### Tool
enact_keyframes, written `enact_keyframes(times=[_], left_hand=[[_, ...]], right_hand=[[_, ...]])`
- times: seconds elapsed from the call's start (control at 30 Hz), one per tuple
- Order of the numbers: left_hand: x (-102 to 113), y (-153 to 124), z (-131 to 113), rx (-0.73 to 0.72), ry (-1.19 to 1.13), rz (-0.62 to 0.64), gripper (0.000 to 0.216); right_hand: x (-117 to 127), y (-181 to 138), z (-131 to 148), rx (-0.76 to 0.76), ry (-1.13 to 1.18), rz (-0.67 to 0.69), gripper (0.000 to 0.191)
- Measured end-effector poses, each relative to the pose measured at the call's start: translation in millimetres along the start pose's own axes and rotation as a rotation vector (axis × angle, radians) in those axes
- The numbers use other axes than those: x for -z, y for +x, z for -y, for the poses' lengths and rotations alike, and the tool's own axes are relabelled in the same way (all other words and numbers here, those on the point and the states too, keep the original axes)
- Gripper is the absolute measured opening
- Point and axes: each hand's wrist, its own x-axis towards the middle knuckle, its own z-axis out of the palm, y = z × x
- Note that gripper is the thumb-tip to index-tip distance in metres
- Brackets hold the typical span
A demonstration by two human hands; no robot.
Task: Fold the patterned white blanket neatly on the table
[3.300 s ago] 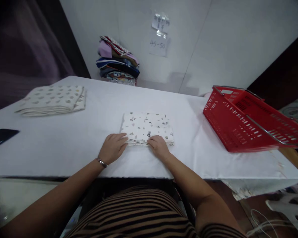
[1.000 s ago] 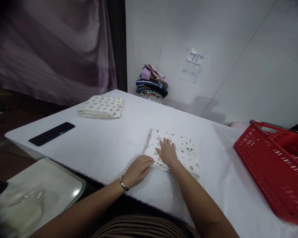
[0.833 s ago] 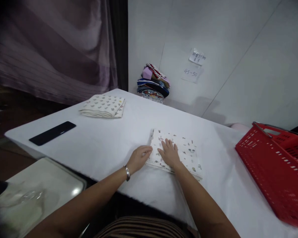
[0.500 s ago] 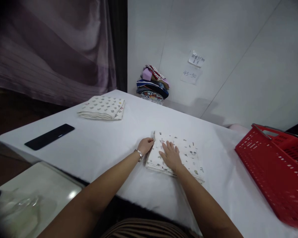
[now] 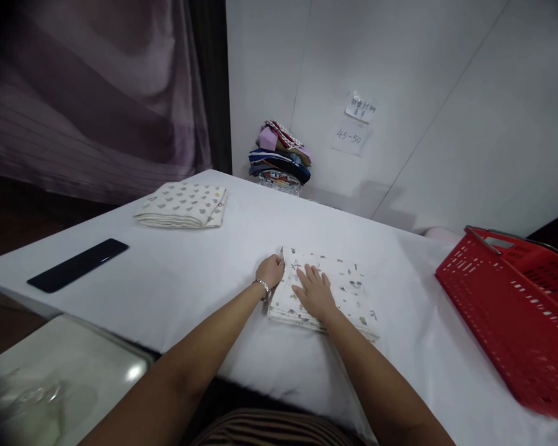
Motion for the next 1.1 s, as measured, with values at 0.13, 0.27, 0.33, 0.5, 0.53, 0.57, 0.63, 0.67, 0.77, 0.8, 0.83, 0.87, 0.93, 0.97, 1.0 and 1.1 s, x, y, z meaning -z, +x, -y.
enact_keyframes(times=[0.13, 0.27, 0.33, 0.5, 0.53, 0.57, 0.63, 0.67, 0.77, 0.8, 0.83, 0.87, 0.93, 0.97, 1.0, 1.1], left_hand=[[2, 9, -1, 0.029, 0.031, 0.004, 0.035], [2, 22, -6, 0.040, 0.055, 0.012, 0.039], [1, 28, -10, 0.043, 0.062, 0.021, 0.037], [-1, 41, -17, 0.084, 0.060, 0.057, 0.035], [-1, 42, -18, 0.089, 0.055, 0.059, 0.033], [-1, 43, -18, 0.092, 0.050, 0.054, 0.032], [-3, 41, -17, 0.094, 0.035, 0.020, 0.031], [-4, 40, -17, 0.094, 0.025, -0.004, 0.032], [-6, 33, -15, 0.085, -0.011, -0.071, 0.034], [-6, 31, -15, 0.077, -0.024, -0.087, 0.033], [-7, 30, -15, 0.067, -0.036, -0.101, 0.031], [-7, 29, -14, 0.059, -0.048, -0.111, 0.029], [-8, 30, -14, 0.051, -0.070, -0.117, 0.025], [-9, 31, -13, 0.054, -0.080, -0.114, 0.024], [-9, 33, -13, 0.059, -0.090, -0.109, 0.024], [-9, 39, -14, 0.086, -0.116, -0.084, 0.026]], right_hand=[[2, 1, 2, -0.028, -0.003, 0.050, 0.057], [6, 1, 5, -0.048, 0.005, 0.089, 0.058], [8, 1, 5, -0.055, 0.033, 0.116, 0.058], [24, 12, -1, -0.055, 0.180, 0.235, 0.060], [28, 15, -5, -0.052, 0.209, 0.232, 0.060], [33, 19, -10, -0.054, 0.226, 0.213, 0.059], [41, 26, -23, -0.095, 0.207, 0.132, 0.057], [44, 29, -32, -0.132, 0.172, 0.086, 0.055], [46, 31, -65, -0.265, 0.033, -0.014, 0.052], [45, 29, -78, -0.312, -0.007, -0.039, 0.052], [42, 27, -90, -0.357, -0.035, -0.057, 0.052], [38, 24, -102, -0.397, -0.050, -0.067, 0.052], [29, 19, -121, -0.481, -0.040, -0.060, 0.055], [25, 16, -128, -0.497, -0.021, -0.052, 0.055], [20, 15, -134, -0.505, -0.003, -0.049, 0.056], [12, 13, -139, -0.492, 0.026, -0.064, 0.057]])
